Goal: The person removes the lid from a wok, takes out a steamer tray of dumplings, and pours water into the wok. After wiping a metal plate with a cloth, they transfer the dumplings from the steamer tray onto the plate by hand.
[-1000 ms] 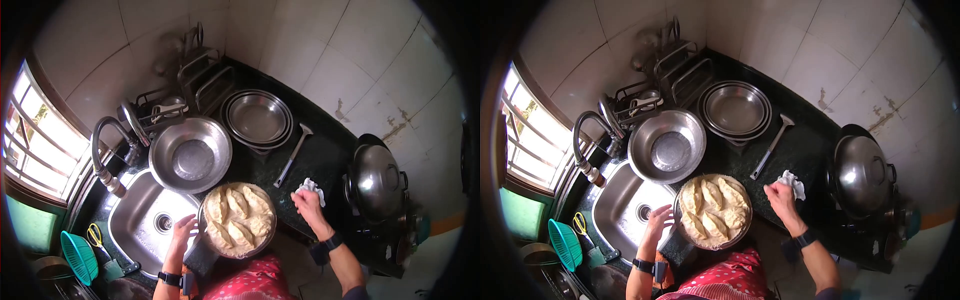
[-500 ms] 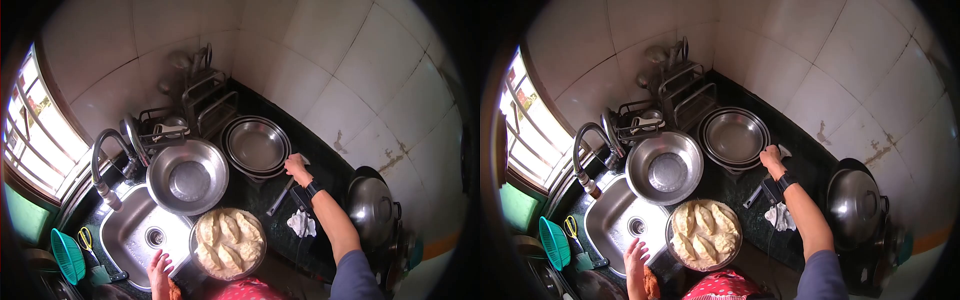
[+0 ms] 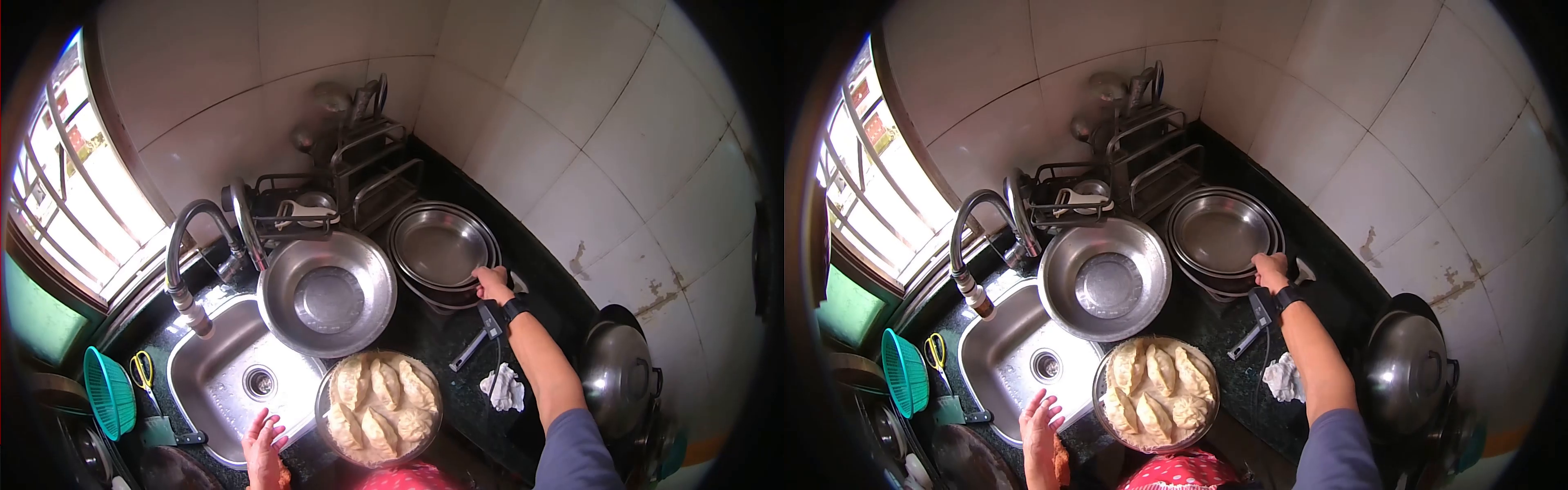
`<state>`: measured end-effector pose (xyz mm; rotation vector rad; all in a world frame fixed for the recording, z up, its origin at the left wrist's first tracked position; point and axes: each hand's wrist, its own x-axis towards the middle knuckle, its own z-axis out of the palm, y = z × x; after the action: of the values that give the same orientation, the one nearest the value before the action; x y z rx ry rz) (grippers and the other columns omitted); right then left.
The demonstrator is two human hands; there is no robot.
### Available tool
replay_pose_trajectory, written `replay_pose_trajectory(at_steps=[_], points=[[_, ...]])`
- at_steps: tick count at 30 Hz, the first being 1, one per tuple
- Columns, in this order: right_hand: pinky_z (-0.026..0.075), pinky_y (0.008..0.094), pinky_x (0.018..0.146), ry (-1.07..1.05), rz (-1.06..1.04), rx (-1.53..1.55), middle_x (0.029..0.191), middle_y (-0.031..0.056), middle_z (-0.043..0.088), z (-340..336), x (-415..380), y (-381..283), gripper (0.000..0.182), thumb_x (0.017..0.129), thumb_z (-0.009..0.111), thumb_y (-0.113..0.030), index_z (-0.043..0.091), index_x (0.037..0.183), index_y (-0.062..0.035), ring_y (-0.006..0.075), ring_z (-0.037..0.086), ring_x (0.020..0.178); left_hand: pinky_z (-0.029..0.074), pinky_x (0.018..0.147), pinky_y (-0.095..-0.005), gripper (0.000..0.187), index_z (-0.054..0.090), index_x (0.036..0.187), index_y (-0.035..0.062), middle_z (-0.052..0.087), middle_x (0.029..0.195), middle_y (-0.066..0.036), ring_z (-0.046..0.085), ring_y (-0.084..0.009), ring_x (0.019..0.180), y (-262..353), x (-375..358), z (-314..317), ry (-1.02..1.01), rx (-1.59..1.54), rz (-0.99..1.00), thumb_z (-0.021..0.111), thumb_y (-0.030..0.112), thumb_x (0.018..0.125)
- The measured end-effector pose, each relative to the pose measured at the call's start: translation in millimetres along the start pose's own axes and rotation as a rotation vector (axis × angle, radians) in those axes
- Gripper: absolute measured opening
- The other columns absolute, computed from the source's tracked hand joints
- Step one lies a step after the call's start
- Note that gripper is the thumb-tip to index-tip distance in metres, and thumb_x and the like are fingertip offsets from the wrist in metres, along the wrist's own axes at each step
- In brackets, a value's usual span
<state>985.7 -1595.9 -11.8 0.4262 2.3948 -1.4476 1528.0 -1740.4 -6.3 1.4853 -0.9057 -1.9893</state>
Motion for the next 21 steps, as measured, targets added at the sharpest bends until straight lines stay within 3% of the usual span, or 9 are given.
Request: replay_pose_trajectory(at_steps=[3,5,8,9,10,15,16,17,21], points=[[0.031,0.0257,0.037,-0.081,0.062,0.162,0.063,0.0096,0.047,-7,12,-5,0.013,0.073,0.059,-0.001,0.047,0.072,-0.0004,0.0143,0.041,0.046,0.052,0.070,-0.0278,0.043,0.050,0.131,0.0041,0.062,0.109,-0.008,0.061,-0.0138,0.086,12,0,1,-0.026,0.024,0.042,0.061,0.013,0.090],[0.031,0.0256,0.033,-0.129,0.038,0.218,0.059,0.0106,0.049,-11,11,-16,0.007,0.077,0.052,-0.002,0.048,0.073,0.0008,0.0141,0.041,0.040,0.052,0.070,-0.0278,0.043,0.050,0.131,0.0039,0.062,0.109,-0.008,0.061,-0.0137,0.086,17,3,5,-0.025,0.030,0.050,0.061,0.013,0.090],[0.033,0.0252,0.033,-0.196,0.039,0.321,0.055,0.0107,0.049,-27,4,-32,0.007,0.076,0.049,0.000,0.048,0.069,0.0013,0.0156,0.045,0.039,0.053,0.070,-0.0280,0.042,0.050,0.130,0.0017,0.063,0.105,-0.010,0.062,-0.0142,0.085,29,5,27,-0.056,0.049,0.062,0.060,0.013,0.090],[0.035,0.0246,0.033,-0.159,-0.016,0.332,0.056,0.0096,0.050,-33,1,-35,0.008,0.076,0.050,0.002,0.049,0.068,0.0006,0.0146,0.045,0.039,0.053,0.070,-0.0279,0.044,0.049,0.130,-0.0002,0.063,0.104,-0.010,0.063,-0.0151,0.085,35,3,41,-0.123,0.045,0.067,0.061,0.012,0.090],[0.034,0.0221,0.034,-0.123,-0.030,0.385,0.061,0.0163,0.055,-39,-1,-37,0.007,0.076,0.053,0.002,0.050,0.070,0.0040,0.0127,0.045,0.041,0.054,0.070,-0.0278,0.045,0.047,0.130,-0.0021,0.063,0.103,-0.010,0.064,-0.0160,0.084,41,2,58,-0.190,0.041,0.073,0.062,0.012,0.089],[0.038,0.0273,0.038,-0.037,-0.065,0.671,0.061,0.0109,0.053,-75,-48,-48,0.011,0.078,0.057,-0.001,0.050,0.071,-0.0001,0.0140,0.046,0.043,0.054,0.079,-0.0307,0.041,0.046,0.131,-0.0040,0.061,0.110,-0.013,0.063,-0.0182,0.091,43,1,167,-0.558,0.061,-0.128,0.057,0.009,0.093],[0.039,0.0299,0.040,0.003,-0.132,0.650,0.059,0.0076,0.050,-81,-60,-41,0.015,0.079,0.059,-0.004,0.048,0.069,-0.0028,0.0149,0.047,0.045,0.054,0.079,-0.0317,0.046,0.042,0.134,-0.0040,0.060,0.112,-0.013,0.063,-0.0190,0.092,37,5,188,-0.596,0.056,-0.189,0.058,0.011,0.093],[0.045,0.0293,0.040,0.028,-0.181,0.637,0.060,0.0063,0.052,-88,-60,-23,0.017,0.080,0.062,-0.012,0.049,0.077,-0.0014,0.0154,0.050,0.045,0.054,0.080,-0.0332,0.048,0.040,0.135,-0.0037,0.059,0.112,-0.013,0.063,-0.0197,0.092,27,9,207,-0.605,0.031,-0.212,0.058,0.012,0.094],[0.039,0.0284,0.037,0.097,-0.182,0.711,0.054,0.0070,0.050,-111,-114,27,0.020,0.082,0.064,-0.014,0.048,0.078,-0.0017,0.0159,0.048,0.040,0.053,0.084,-0.0435,0.048,0.037,0.136,0.0020,0.057,0.107,-0.010,0.061,-0.0253,0.095,-16,39,269,-0.603,0.032,-0.305,0.057,0.016,0.095]])
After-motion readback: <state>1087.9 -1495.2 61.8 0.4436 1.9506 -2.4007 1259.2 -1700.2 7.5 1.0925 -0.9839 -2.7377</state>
